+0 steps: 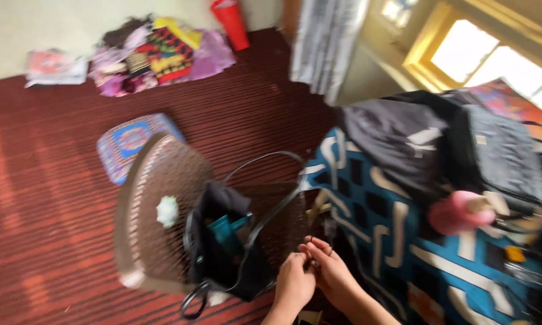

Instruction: The person is gathering various personal items such as bottles, pouches, and papers from a shelf and a cluttered table, and organizing them into a handbag and a small wicker basket.

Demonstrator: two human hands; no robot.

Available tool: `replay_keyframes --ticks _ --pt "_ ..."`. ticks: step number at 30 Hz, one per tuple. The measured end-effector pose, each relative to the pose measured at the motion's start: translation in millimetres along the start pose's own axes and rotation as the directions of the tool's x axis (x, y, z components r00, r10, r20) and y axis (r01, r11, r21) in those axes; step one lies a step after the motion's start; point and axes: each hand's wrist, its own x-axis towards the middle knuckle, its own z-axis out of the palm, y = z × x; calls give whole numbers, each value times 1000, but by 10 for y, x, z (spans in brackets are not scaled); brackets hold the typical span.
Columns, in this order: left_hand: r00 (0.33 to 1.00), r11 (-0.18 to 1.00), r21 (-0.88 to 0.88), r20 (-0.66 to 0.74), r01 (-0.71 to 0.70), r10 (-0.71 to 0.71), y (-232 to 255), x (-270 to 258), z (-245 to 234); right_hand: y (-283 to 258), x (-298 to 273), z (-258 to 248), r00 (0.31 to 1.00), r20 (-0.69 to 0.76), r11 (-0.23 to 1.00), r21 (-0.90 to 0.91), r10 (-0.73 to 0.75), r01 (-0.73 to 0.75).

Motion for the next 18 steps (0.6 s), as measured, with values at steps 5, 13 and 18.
replay_keyframes --ticks 5,13,18 --pt "983 991 -9 -123 133 -133 152 -250 -1174 444 387 594 990 -4 985 -102 143 -142" --pt "539 413 -870 -220 268 -813 -681 -366 -1974 418 357 1618 975 123 833 -546 186 -90" --pt "207 -60 -987 91 151 -974 -1545 -339 -1767 197 155 1338 961 162 862 -494 223 -116"
